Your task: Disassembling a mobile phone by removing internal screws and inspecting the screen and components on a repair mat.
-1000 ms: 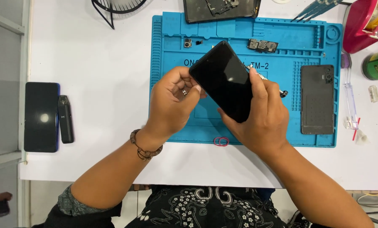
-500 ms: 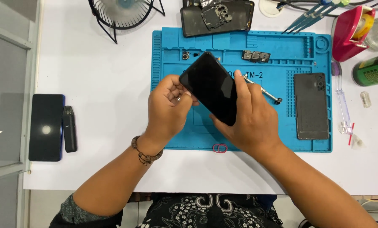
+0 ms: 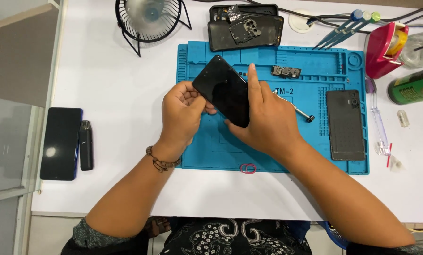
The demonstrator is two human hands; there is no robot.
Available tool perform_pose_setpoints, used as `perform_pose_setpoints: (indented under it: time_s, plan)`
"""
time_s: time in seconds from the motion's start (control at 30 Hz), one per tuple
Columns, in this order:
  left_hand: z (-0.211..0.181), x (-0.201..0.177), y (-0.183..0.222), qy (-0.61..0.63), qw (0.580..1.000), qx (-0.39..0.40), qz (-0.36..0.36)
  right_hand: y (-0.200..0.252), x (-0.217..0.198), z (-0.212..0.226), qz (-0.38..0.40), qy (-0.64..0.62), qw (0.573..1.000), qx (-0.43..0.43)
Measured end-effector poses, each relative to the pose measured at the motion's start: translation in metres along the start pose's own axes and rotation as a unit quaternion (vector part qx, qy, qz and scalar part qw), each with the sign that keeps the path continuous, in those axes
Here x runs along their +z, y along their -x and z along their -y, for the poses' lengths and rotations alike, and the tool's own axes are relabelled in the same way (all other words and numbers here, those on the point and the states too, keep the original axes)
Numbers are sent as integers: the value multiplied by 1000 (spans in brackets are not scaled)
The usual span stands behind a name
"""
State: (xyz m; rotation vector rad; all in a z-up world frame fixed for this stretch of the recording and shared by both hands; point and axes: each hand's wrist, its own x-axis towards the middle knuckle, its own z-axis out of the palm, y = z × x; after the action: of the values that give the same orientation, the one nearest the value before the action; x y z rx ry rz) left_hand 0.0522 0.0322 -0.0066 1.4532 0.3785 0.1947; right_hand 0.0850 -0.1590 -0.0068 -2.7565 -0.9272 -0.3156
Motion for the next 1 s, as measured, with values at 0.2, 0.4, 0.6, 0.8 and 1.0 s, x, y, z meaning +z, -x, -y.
perform_pose_setpoints:
  time_s: [0.2, 0.4, 0.6, 0.8, 1.0]
  plan:
    - [4, -3, -1, 38, 998, 28, 31, 2, -1, -1, -4, -35, 999, 4]
    - [-3, -2, 4, 122, 990, -1, 64, 10, -8, -6, 8, -66, 997, 43]
    - [1, 1, 5, 142, 988, -14, 67, 18, -8, -4, -5, -43, 997, 57]
    - [-6, 1, 8, 131, 989, -20, 60, 19, -7, -3, -3, -24, 997, 71]
    - [-3, -2, 6, 128, 989, -13, 78, 21, -10, -3, -3, -22, 998, 62]
